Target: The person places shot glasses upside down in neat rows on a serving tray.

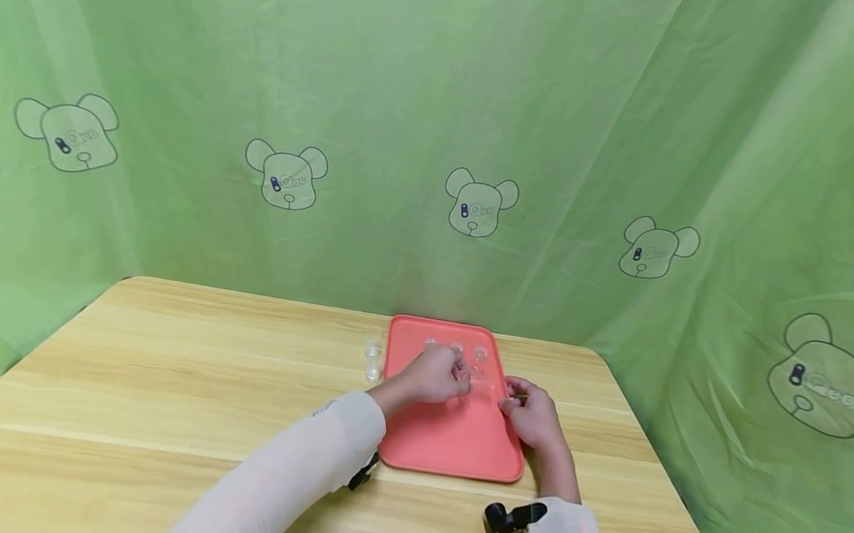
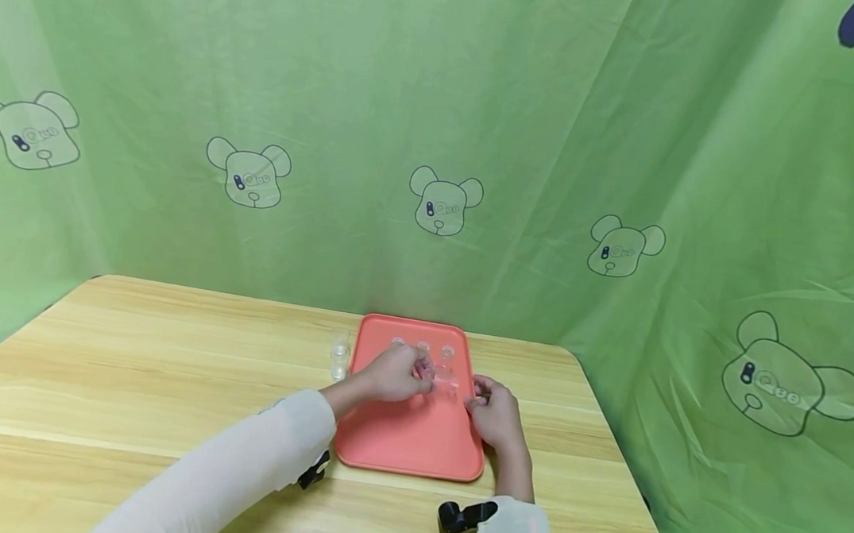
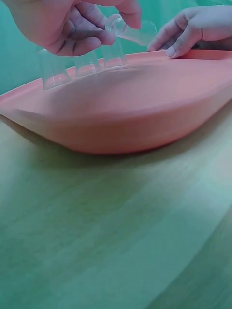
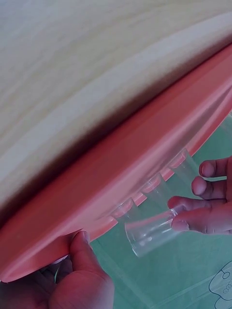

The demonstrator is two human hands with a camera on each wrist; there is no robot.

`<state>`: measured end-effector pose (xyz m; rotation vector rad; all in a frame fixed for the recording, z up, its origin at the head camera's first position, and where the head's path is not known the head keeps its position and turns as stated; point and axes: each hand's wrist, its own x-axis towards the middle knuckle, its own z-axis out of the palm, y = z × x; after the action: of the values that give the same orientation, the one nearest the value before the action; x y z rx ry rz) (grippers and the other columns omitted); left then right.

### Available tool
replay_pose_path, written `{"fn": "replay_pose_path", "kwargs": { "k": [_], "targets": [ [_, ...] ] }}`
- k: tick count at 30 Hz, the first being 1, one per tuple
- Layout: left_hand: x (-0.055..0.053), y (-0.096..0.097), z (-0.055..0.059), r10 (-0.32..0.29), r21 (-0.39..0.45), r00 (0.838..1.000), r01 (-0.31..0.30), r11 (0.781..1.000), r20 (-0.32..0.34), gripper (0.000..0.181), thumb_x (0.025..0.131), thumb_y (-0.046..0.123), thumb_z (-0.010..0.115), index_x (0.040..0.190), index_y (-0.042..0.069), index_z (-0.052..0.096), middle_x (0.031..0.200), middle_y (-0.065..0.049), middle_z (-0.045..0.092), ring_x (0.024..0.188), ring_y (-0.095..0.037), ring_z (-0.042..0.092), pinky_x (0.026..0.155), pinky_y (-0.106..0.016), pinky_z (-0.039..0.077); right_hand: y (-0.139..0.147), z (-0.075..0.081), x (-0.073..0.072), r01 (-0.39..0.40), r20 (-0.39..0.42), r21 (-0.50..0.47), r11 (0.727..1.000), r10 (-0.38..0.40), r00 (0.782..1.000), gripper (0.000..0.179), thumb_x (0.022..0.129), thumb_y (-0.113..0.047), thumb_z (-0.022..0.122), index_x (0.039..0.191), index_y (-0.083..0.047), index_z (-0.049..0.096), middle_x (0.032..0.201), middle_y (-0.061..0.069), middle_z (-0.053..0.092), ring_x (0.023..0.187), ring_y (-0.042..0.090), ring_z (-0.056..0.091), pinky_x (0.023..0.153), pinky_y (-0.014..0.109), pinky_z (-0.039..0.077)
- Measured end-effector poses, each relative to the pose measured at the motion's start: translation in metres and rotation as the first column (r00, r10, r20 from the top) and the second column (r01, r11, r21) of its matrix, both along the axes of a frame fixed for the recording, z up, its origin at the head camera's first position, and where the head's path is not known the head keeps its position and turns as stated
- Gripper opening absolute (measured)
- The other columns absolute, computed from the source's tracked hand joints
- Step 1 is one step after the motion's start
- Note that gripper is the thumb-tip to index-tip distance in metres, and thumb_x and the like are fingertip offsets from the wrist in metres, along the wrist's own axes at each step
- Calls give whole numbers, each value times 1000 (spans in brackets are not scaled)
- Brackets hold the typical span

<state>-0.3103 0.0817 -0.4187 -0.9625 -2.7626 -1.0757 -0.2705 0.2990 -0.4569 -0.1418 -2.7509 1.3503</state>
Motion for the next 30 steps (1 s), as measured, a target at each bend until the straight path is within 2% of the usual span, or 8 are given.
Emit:
{"fn": "replay_pose_path", "kwargs": {
  "k": [4, 9, 13, 17, 20, 26, 28, 30],
  "targets": [
    [0, 4, -1, 25, -3, 999, -25, 1000, -19, 12, 91, 21, 75, 86, 17, 65, 79, 12, 61, 75, -2, 56, 102, -33, 35, 0, 0, 0, -1, -2, 0, 1000, 1, 1000, 43, 99, 0, 59, 142, 4, 54, 118, 20, 59, 96, 27, 57, 75, 28, 50],
    [0, 10, -1, 34, 76, 999, -34, 997, 3, 9, 89, 16, 74, 90, 12, 66, 82, 7, 63, 74, -4, 57, 82, -23, 47, 1, 0, -1, -2, -8, -11, 1000, 2, 1000, 43, 98, 1, 60, 141, 5, 55, 117, 21, 60, 96, 27, 58, 75, 28, 50],
    [0, 16, -2, 6, 150, 1000, -10, 989, 25, 9, 90, 11, 70, 98, 7, 69, 86, 4, 66, 78, -5, 61, 70, -17, 49, 2, -1, -2, -3, -9, -4, 1000, 3, 1000, 43, 98, 1, 60, 141, 5, 55, 117, 20, 61, 96, 26, 58, 76, 29, 51],
    [1, 23, -4, -13, 184, 999, 4, 983, 48, 12, 94, 10, 67, 104, 4, 69, 91, 3, 66, 84, -8, 64, 71, -16, 49, 3, -1, -2, -9, -17, -2, 1000, 9, 1000, 43, 98, 1, 60, 140, 5, 55, 116, 20, 61, 95, 26, 58, 75, 29, 51],
    [2, 28, -6, -12, 174, 1000, 7, 985, 27, 4, 94, 9, 67, 96, 6, 68, 89, 1, 66, 86, -12, 62, 75, -19, 49, 3, -1, -1, -11, -23, -8, 1000, 11, 1000, 42, 97, 1, 60, 139, 5, 56, 116, 20, 61, 95, 25, 58, 73, 27, 50],
    [4, 34, -9, 6, 144, 1000, -1, 990, -29, 2, 90, 7, 66, 91, 9, 67, 85, 3, 66, 90, -18, 64, 105, -31, 40, 1, 1, 0, -9, -24, -3, 1000, 9, 1000, 42, 97, 2, 61, 139, 5, 57, 115, 21, 61, 94, 25, 59, 73, 26, 49],
    [5, 35, -10, 20, 142, 999, -15, 990, -28, 3, 90, 7, 66, 91, 10, 66, 86, 3, 66, 92, -17, 62, 106, -32, 40, 1, 1, 0, -8, -19, -1, 1000, 8, 1000, 42, 97, 1, 61, 139, 4, 57, 115, 20, 61, 94, 25, 58, 73, 27, 49],
    [6, 36, -11, 37, 143, 999, -33, 989, -24, 3, 90, 8, 67, 92, 10, 66, 87, 2, 66, 93, -16, 59, 99, -29, 44, 1, 0, 0, -6, -15, -1, 1000, 5, 1000, 43, 97, 1, 61, 140, 4, 56, 116, 20, 61, 94, 25, 58, 74, 27, 49]
  ]
}}
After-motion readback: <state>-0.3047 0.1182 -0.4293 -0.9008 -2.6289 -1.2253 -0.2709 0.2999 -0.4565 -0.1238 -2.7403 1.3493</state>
